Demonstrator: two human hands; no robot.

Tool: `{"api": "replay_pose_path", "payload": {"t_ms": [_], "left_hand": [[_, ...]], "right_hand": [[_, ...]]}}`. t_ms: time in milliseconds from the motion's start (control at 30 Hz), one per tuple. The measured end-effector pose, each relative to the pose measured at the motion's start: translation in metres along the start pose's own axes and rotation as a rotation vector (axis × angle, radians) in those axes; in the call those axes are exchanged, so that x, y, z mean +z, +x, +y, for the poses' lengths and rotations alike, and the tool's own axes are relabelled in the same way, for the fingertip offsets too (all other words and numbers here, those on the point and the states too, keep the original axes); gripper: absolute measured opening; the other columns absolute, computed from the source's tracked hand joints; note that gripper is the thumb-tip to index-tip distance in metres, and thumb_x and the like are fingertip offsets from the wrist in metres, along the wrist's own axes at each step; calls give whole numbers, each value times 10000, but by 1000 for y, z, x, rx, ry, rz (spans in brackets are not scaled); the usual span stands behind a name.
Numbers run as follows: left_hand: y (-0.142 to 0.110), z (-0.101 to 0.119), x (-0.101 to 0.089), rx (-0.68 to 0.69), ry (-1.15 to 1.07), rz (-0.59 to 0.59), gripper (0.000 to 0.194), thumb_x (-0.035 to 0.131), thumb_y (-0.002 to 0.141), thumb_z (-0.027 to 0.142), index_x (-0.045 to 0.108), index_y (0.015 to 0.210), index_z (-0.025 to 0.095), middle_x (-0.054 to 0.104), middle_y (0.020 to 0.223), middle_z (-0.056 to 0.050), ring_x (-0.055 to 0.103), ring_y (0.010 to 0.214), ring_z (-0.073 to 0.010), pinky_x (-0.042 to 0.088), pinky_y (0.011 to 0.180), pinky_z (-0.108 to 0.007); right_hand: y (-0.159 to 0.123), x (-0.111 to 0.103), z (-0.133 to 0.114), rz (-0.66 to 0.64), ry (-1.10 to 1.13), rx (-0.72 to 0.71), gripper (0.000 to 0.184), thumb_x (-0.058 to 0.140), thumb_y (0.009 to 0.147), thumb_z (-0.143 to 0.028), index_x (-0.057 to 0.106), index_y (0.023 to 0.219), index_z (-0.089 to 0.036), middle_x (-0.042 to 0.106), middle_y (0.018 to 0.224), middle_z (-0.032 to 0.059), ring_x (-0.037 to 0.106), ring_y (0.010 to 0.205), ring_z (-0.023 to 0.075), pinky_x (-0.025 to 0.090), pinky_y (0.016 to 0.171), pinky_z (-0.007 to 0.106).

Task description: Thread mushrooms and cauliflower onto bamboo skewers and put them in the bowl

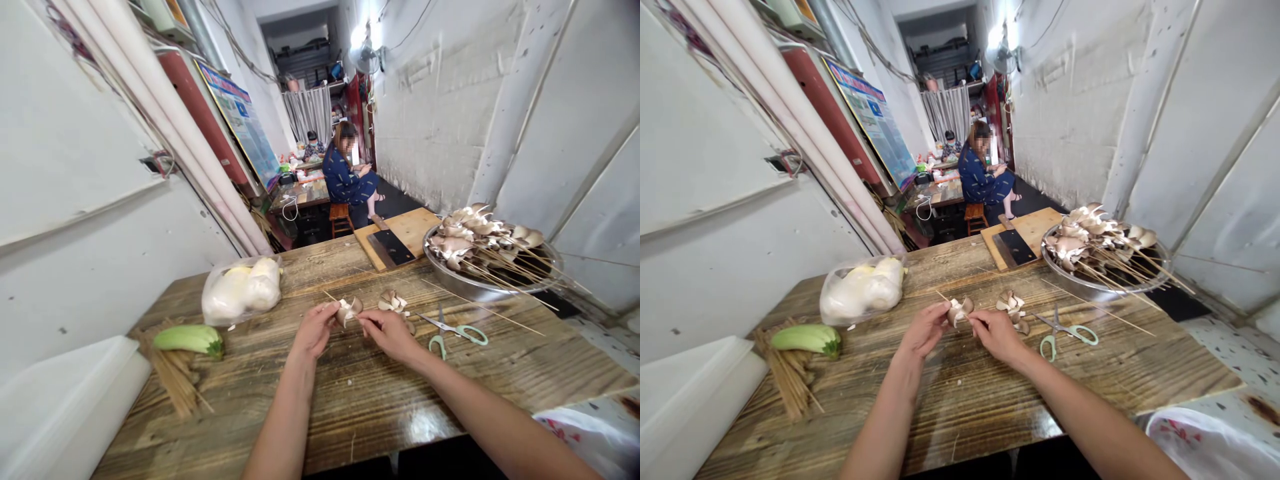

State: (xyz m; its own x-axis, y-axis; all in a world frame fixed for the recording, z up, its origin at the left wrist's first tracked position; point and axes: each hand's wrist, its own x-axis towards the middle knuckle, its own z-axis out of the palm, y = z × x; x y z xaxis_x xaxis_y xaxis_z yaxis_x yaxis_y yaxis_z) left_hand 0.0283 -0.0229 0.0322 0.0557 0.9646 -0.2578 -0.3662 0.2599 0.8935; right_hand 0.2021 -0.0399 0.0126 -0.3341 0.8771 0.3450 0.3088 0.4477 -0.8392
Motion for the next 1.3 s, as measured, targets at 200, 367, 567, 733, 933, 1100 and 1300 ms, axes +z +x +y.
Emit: {"api": "replay_pose_path", "payload": {"t_ms": [200, 367, 567, 733, 933, 1100, 1300], "left_hand": [[-1, 0, 4, 0, -12, 102, 242, 791, 513, 272, 656, 649, 123, 623, 632, -13, 532, 608, -102, 404, 591, -235], [-3, -1, 0, -106, -11, 85, 277, 794, 502, 282, 653, 686, 132, 629, 637, -16, 545, 583, -113, 422, 556, -246], [-3, 0, -10, -90, 14, 38, 295, 801, 495, 271, 659, 698, 112, 631, 654, -33, 560, 601, -120, 463, 587, -268], [8, 0, -21, -90, -108, 130, 236, 780, 527, 209, 634, 694, 130, 640, 696, -34, 582, 662, -128, 487, 619, -269], [15, 20, -58, -31, -155, 171, 162, 737, 588, 153, 613, 691, 139, 625, 664, -21, 588, 666, -121, 514, 735, -334], [3, 36, -74, -73, 92, -44, 181, 761, 570, 172, 651, 701, 113, 641, 711, -57, 591, 679, -138, 492, 719, -321], [-3, 42, -69, -10, 236, -149, 213, 775, 551, 199, 631, 690, 127, 617, 642, -37, 595, 641, -144, 460, 641, -268]], "right_hand": [[0, 3, 4, 0, -21, -3, 243, 432, 871, -217, 651, 768, -197, 600, 622, -9, 545, 596, 131, 392, 594, 224], [-2, 5, 5, -2, -74, -2, 242, 434, 867, -204, 648, 755, -196, 601, 612, -8, 544, 587, 133, 395, 593, 224], [-4, 8, 5, -33, -105, -13, 245, 432, 873, -221, 658, 786, -189, 614, 630, 2, 553, 606, 139, 399, 596, 226], [-4, 9, 6, -44, -102, -9, 238, 435, 871, -222, 657, 792, -187, 610, 635, 3, 550, 605, 138, 399, 593, 227], [-3, 4, 3, -98, -64, -34, 242, 442, 871, -238, 640, 740, -189, 589, 602, -6, 538, 577, 136, 388, 571, 226], [-2, 2, 3, -87, -53, -29, 228, 451, 872, -277, 658, 816, -200, 603, 617, 0, 538, 578, 143, 398, 570, 234], [-4, 4, 5, -184, -84, -69, 252, 442, 880, -275, 672, 810, -199, 629, 660, 12, 557, 618, 149, 414, 612, 245]]}}
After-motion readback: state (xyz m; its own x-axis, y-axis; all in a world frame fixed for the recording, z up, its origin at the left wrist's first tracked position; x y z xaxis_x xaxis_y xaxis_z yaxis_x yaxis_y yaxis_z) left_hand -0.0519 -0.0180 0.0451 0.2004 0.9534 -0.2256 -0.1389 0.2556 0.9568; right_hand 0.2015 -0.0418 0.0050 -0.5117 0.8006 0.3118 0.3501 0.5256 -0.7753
